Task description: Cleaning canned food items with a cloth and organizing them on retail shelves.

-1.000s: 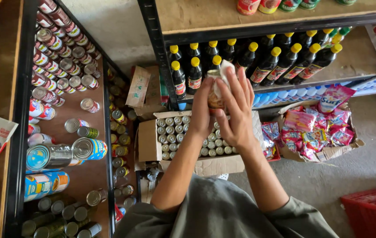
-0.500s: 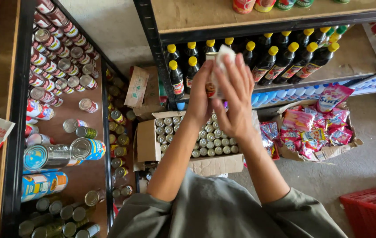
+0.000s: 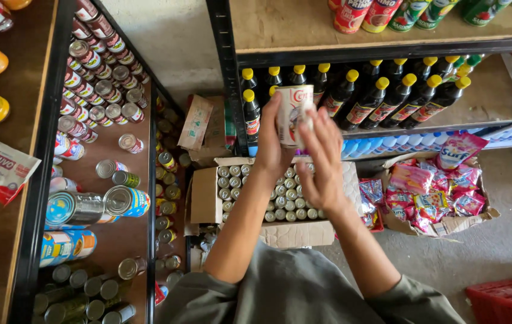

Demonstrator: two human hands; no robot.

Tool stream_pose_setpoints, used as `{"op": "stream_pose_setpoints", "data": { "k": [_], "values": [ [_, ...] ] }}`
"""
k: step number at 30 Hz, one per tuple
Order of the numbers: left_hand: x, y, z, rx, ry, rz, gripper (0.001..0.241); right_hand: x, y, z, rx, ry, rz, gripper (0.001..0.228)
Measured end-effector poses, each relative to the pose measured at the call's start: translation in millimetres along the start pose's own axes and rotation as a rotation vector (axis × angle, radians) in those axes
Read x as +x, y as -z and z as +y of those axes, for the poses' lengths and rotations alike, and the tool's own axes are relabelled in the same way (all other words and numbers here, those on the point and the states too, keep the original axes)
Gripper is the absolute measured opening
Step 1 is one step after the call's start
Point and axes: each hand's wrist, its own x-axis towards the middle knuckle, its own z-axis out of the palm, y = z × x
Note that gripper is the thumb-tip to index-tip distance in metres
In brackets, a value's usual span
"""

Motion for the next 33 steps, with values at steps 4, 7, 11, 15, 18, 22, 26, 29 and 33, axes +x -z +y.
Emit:
{"op": "stream_pose_setpoints", "data": {
  "k": [4, 7, 11, 15, 18, 22, 26, 29, 33],
  "values": [
    [-12, -3, 3, 0.067, -0.03, 0.057, 0.04, -11, -7, -6, -0.059, 0.036, -0.053, 0.055],
    [3, 24, -2, 0.262, -0.13, -0.017, 0.033, 11, -2, -4, -0.078, 0.018, -0.034, 0.057],
    [-18, 0, 3, 0.086, -0.047, -0.014, 0.034, 24, 4, -16, -0.039, -0.013, 0.031, 0.056],
    [4, 42, -16, 0.064, -0.101, -0.067, 0.044, -16, -5, -21, 0.032, -0.023, 0.014, 0.055],
    [0, 34, -8, 0.08, -0.104, -0.117, 0.048, -26, -12, 3, 0.044, 0.002, 0.034, 0.052],
    [-28, 8, -4, 0.3, -0.124, -0.212, 0.056, 20, 12, -6, 0.079, -0.027, 0.088, 0.048],
    [-42, 18, 6, 0.611, -0.202, -0.31, 0.071, 36, 40, 7, 0.207, -0.105, 0.069, 0.031],
    [-57, -1, 35, 0.884, -0.331, -0.304, 0.066, 33, 60, 8, 0.326, -0.216, 0.104, 0.027],
    [-53, -1, 33, 1.177, -0.597, -0.253, 0.06, 46, 74, -27, -0.061, -0.137, -0.044, 0.025]
  ]
}}
